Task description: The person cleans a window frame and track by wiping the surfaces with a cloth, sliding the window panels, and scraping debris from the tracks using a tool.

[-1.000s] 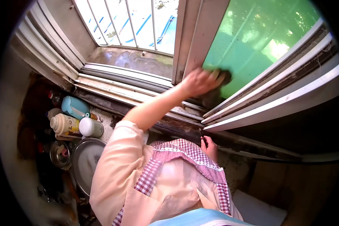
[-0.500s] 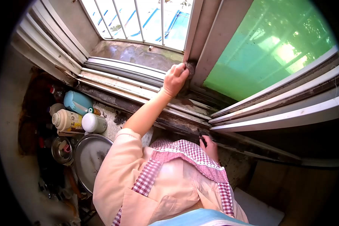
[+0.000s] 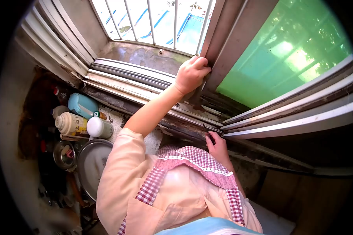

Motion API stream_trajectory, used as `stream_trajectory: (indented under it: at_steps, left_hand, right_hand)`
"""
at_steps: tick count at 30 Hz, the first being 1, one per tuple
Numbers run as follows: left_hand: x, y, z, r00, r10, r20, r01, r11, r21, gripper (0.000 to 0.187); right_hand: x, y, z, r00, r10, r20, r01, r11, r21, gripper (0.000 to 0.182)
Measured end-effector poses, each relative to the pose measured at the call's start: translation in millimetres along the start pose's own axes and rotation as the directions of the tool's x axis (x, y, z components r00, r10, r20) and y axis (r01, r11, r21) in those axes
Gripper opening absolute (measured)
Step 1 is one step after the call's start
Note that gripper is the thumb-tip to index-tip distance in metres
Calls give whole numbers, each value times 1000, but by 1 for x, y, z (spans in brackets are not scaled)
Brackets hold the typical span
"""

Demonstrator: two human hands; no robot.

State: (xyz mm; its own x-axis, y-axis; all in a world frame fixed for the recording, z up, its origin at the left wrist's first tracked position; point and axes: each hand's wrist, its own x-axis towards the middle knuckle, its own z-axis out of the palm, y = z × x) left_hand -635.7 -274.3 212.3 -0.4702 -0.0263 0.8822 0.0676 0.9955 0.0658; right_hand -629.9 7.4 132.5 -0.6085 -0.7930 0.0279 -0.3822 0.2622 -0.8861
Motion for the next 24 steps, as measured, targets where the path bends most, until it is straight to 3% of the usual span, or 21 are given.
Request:
stream_trajectory:
  at_steps: [3, 6, 9, 10, 12, 14, 16, 19, 22, 24]
  left_hand:
    - [-17, -5, 5, 999, -34, -36, 34, 999, 5, 25]
    - [-67, -7, 16, 947, -14, 320, -5, 998, 59, 7]
    - [-79, -8, 16, 831, -83, 551, 68, 997, 48, 7]
    - [-75, -11, 15, 830, -61, 555, 49, 998, 35, 8]
    - [-65, -15, 7, 831, -24, 555, 20, 1000, 15, 9]
    - [-33, -13, -1, 976, -3, 220, 1, 1000, 9, 16]
    - [8, -1, -16, 994, -15, -112, 18, 999, 31, 21]
    - [7, -2, -2, 986, 21, -162, -12, 999, 53, 23]
    - [-43, -12, 17, 998, 28, 62, -31, 998, 58, 17]
    - [-77, -10, 19, 946, -74, 317, 74, 997, 13, 14]
  right_hand:
    - [6, 1, 6, 999, 33, 23, -33, 999, 5, 18]
    - [-3, 7, 12, 997, 50, 57, -50, 999, -7, 17]
    - [-5, 9, 20, 998, -54, 30, 54, 999, -5, 15]
    - [-5, 10, 20, 995, -102, 7, 102, 995, -8, 14]
    - [-14, 11, 14, 999, 8, 34, -8, 1000, -16, 15]
    - [-8, 8, 13, 999, 45, 25, -44, 999, -11, 15]
    - [-15, 5, 8, 998, 60, 18, -60, 998, -13, 15]
    - [-15, 13, 9, 998, 60, 25, -60, 998, 6, 15]
    - [-9, 15, 13, 997, 65, 43, -64, 998, -6, 16]
    - [-17, 16, 15, 995, 62, 78, -61, 998, -15, 17]
